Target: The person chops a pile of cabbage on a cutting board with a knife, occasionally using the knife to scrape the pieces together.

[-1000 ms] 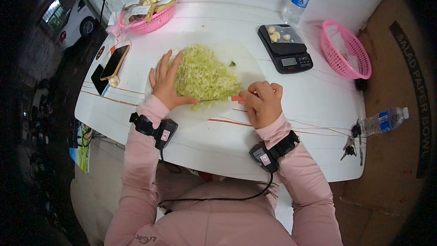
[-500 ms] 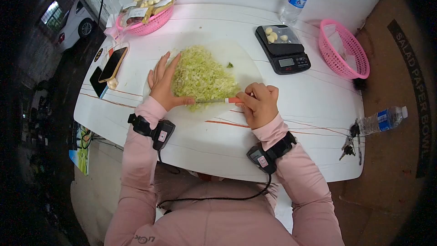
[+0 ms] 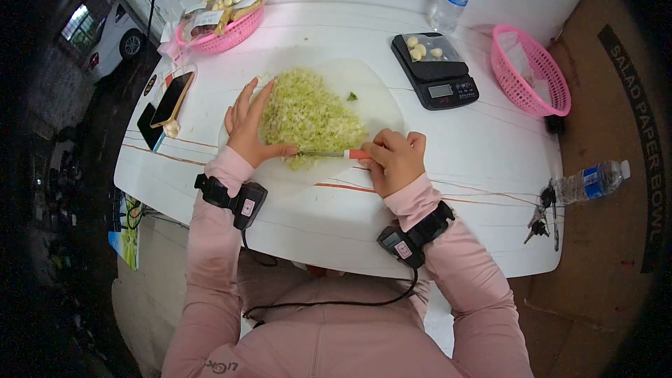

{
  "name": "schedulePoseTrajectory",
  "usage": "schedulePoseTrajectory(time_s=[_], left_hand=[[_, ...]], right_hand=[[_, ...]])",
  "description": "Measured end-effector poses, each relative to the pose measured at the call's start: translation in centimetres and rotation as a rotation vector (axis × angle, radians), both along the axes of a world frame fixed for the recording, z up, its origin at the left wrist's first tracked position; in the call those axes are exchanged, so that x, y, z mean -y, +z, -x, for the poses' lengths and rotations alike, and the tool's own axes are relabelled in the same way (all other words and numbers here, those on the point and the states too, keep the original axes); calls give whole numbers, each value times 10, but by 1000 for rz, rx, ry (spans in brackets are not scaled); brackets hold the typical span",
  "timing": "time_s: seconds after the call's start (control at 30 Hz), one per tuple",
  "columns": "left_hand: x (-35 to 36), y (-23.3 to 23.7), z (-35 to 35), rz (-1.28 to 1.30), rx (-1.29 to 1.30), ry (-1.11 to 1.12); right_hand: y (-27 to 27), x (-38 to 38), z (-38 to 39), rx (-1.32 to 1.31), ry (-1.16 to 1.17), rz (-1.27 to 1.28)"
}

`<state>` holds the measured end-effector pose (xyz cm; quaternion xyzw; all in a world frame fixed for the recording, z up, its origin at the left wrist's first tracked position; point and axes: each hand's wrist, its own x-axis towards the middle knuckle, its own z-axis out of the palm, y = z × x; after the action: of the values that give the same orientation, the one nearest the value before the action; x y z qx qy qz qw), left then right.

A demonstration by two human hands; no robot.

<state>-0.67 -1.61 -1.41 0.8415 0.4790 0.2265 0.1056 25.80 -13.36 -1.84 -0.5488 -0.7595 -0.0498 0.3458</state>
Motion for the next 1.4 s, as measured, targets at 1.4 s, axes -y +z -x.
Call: schedulePoseTrajectory(time_s=[1.4], left_hand=[[-1,2,1,-26,57,-81]], right_hand=[[10,5,2,102,33,32]])
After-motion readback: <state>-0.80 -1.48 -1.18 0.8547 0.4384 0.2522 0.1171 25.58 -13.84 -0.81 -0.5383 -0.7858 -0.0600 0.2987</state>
